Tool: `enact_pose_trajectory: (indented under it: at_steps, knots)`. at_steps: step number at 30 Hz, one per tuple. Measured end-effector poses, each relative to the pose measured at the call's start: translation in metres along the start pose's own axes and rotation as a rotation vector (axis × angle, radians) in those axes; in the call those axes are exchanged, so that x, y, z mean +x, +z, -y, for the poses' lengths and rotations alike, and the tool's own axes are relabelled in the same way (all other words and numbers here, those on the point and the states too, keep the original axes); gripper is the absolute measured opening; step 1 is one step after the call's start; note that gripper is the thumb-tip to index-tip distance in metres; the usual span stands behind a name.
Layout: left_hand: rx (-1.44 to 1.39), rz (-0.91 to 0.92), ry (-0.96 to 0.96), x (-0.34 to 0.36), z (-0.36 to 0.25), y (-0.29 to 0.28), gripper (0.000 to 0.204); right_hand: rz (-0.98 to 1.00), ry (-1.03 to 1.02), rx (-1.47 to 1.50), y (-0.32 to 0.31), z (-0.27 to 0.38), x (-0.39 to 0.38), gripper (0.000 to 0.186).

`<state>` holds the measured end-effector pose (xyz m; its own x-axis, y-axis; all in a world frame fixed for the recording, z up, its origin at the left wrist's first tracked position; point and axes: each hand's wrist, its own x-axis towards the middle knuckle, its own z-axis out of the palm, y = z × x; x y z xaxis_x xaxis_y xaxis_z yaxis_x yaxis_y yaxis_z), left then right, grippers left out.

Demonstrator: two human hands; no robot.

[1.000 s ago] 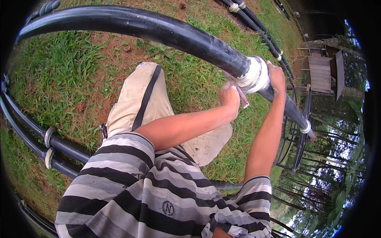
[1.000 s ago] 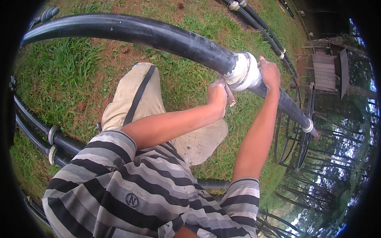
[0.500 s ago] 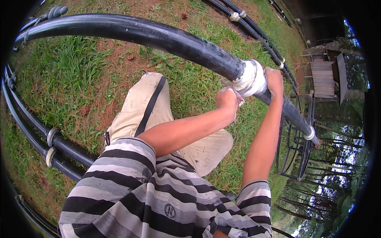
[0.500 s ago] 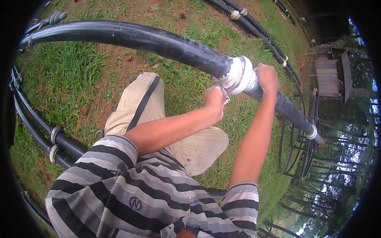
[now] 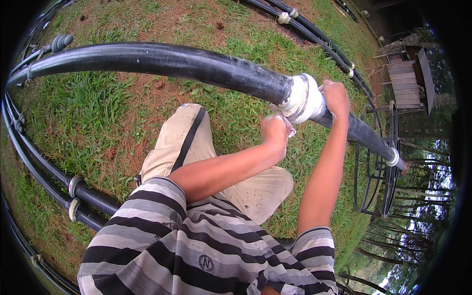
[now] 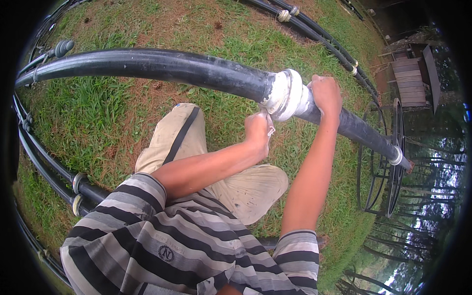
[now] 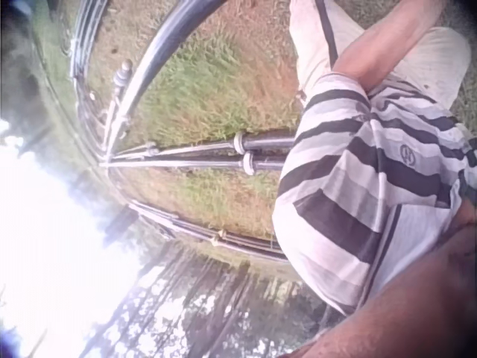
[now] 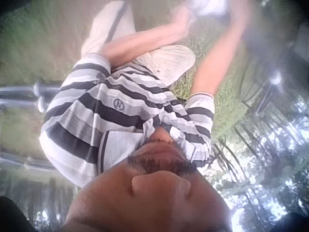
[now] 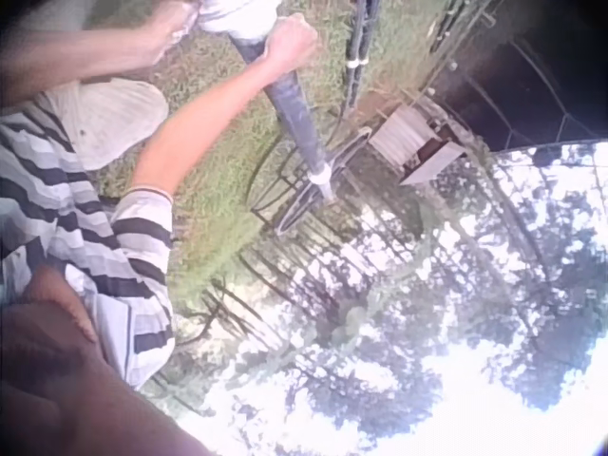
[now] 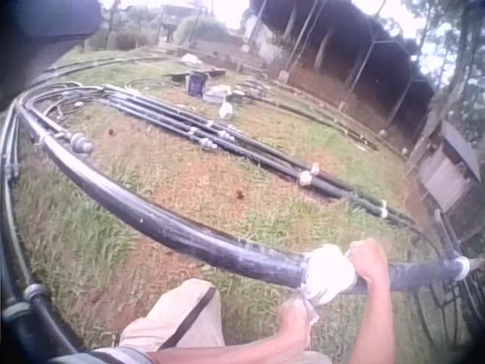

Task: The person joins two pipe sections together by applying a white sealant, wrapping the joint with a strip of fabric, and smoothing it with their hands.

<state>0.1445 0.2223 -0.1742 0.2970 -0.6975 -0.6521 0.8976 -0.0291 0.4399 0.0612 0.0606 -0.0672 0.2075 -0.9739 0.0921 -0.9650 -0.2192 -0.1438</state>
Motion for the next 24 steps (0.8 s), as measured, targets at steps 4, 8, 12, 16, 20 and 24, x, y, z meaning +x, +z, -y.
enact_pose_trajectory:
  at_steps: [4, 8, 12, 16, 20, 24]
  knots:
    - [-0.057, 0.076, 0.049, -0.006, 0.003, -0.013, 0.024, 0.014, 0.015, 0.036, 0.006, 0.006, -0.004, 0.041]
    - [-0.008, 0.116, 0.004, -0.017, -0.002, -0.012, 0.029, 0.006, 0.026, 0.022, 0.000, 0.011, -0.011, 0.041]
    - [0.013, 0.120, 0.039, -0.008, -0.007, -0.012, 0.037, 0.044, -0.022, 0.074, 0.001, 0.012, -0.001, 0.041]
    - [0.068, 0.138, -0.050, -0.018, -0.012, -0.012, 0.037, 0.028, 0.020, 0.007, -0.001, 0.010, -0.004, 0.041]
    - [-0.004, 0.154, -0.102, -0.024, -0.013, -0.020, 0.037, 0.015, 0.024, 0.039, 0.002, 0.016, -0.009, 0.041]
    - [0.106, 0.215, -0.114, -0.027, -0.014, -0.024, 0.041, -0.001, 0.055, 0.037, -0.002, 0.023, -0.014, 0.041]
